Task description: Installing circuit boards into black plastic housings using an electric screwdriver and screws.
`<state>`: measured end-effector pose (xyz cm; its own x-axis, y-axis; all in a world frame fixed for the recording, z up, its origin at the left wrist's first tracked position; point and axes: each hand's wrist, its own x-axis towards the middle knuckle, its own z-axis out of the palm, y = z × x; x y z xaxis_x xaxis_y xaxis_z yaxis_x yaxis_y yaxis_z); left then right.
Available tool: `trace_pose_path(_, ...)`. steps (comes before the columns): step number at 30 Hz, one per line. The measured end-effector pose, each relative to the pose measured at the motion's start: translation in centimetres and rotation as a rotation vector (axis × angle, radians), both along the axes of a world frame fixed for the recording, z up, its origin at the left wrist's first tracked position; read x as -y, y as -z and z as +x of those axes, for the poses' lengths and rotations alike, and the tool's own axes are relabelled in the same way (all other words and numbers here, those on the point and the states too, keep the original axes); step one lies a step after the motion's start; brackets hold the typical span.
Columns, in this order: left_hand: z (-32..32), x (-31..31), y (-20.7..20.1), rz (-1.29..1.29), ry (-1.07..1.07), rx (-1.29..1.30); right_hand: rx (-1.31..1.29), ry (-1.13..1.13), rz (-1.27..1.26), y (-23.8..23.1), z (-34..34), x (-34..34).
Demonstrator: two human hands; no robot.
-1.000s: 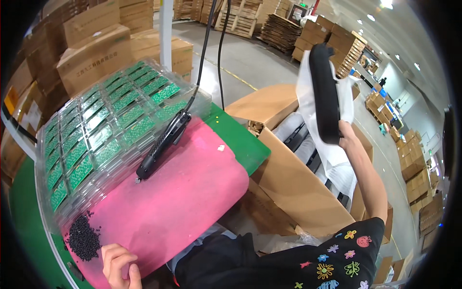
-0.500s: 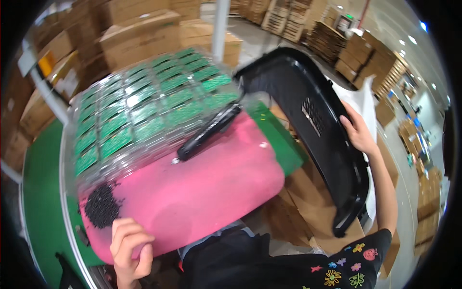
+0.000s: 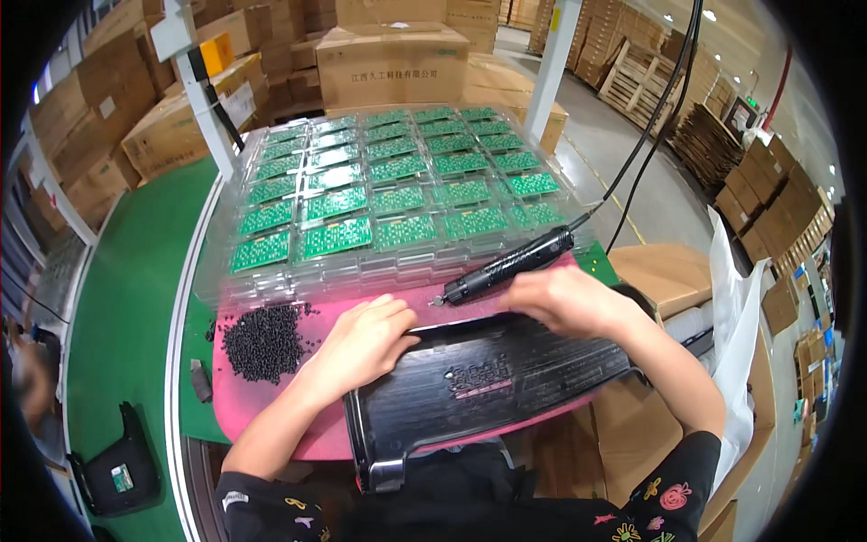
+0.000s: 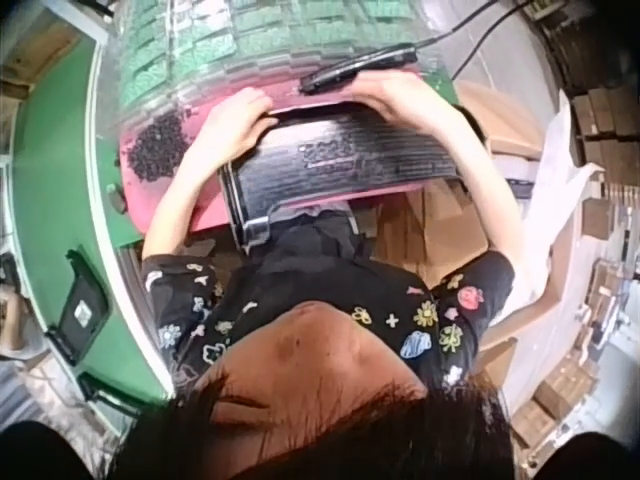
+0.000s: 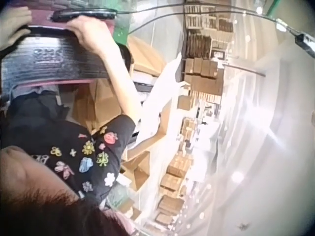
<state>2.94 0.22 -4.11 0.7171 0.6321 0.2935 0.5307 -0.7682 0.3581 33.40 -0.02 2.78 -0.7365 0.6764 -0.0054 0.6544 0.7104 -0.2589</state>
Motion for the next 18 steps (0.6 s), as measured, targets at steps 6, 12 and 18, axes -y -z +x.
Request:
trace_pose_path(6, 0.1, -1.9, 0.3, 0.029, -0.072, 0.041, 0.002, 0.447, 0.702, -0.2, 5.3, -10.2)
trace_pose_path(12, -6.0, -0.2, 1.3, 0.058, -0.225, -0.071, 0.376, 0.735, 0.504, 5.6, -0.2, -21.0)
trace_pose_path(18, -1.6, -1.6, 1.6, 0.002, -0.074, -0.1, 0.367, 0.971, 0.316, 16.1, 5.8, -30.7)
